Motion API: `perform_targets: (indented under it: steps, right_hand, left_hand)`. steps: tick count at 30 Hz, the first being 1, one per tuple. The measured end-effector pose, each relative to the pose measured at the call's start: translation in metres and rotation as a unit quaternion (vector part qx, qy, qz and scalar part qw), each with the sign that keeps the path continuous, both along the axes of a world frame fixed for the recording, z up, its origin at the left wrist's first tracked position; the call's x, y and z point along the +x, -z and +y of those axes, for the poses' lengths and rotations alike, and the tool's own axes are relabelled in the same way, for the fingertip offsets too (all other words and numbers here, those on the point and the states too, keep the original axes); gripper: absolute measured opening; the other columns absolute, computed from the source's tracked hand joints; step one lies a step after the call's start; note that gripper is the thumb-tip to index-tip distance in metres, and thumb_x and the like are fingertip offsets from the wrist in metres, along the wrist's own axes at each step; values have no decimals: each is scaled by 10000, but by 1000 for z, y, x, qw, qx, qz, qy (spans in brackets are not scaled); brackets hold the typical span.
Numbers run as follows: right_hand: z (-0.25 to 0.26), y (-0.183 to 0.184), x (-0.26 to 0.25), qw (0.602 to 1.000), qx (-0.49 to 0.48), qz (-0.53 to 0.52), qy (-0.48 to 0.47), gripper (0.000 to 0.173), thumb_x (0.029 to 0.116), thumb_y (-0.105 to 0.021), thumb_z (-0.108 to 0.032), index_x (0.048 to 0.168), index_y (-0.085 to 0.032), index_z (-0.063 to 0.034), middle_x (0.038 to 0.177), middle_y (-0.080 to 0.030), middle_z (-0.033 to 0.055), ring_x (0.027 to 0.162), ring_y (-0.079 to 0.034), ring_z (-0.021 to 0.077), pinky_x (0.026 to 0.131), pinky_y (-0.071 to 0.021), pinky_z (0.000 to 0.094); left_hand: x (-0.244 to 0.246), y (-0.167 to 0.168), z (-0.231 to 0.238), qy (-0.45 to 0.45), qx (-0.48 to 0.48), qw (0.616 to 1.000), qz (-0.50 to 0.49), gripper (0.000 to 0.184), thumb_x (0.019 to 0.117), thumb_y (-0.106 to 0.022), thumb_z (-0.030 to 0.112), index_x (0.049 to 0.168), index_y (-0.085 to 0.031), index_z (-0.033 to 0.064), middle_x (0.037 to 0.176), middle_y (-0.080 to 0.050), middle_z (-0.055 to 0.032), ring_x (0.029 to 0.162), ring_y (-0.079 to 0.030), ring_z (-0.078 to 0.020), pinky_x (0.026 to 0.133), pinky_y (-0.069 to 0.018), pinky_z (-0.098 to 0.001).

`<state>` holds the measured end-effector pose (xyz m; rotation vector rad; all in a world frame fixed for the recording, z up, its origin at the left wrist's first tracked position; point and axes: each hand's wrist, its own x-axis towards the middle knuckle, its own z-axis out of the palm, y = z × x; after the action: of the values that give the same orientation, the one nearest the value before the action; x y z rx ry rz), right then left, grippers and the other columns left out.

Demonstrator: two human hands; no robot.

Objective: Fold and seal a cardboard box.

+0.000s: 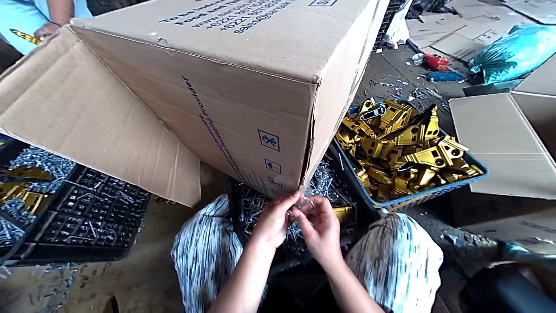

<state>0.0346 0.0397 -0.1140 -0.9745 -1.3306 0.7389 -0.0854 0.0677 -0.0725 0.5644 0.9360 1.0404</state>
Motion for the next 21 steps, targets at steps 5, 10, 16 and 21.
perform_targets:
  steps: [5,10,16,21]
  right_hand:
    - [5,4,1,997,28,-64,30,155,977,-631,-123,950,-709,8,865,-708,50,756,-681,58,703,-593,220]
    - [3,1,5,981,103,-160,27,191,964,-612,-143,891,-719,-3,817,-696,67,741,-670,85,698,-578,230]
    - [4,4,9,982,105,-158,9,215,969,-618,-168,881,-715,3,810,-689,71,734,-658,82,689,-566,223]
    - [3,4,11,980,114,-165,-7,220,980,-617,-168,890,-708,11,828,-684,88,757,-659,88,710,-566,214]
  left_hand:
    - [2,0,2,-15,-18,1000,-3,267,1062,-506,217,977,-682,34,842,-677,-70,735,-640,-124,654,-529,-257]
    - [8,-6,2,-41,-21,999,-9,240,1052,-516,166,938,-667,19,799,-662,-63,704,-638,-120,677,-550,-263]
    - [-1,-1,4,8,-4,1000,1,290,1080,-467,206,980,-669,25,839,-678,-61,749,-655,-120,717,-561,-270]
    - [-20,5,-4,26,132,978,162,489,1115,-288,279,1113,-703,20,1013,-725,-31,928,-660,-94,861,-522,-283]
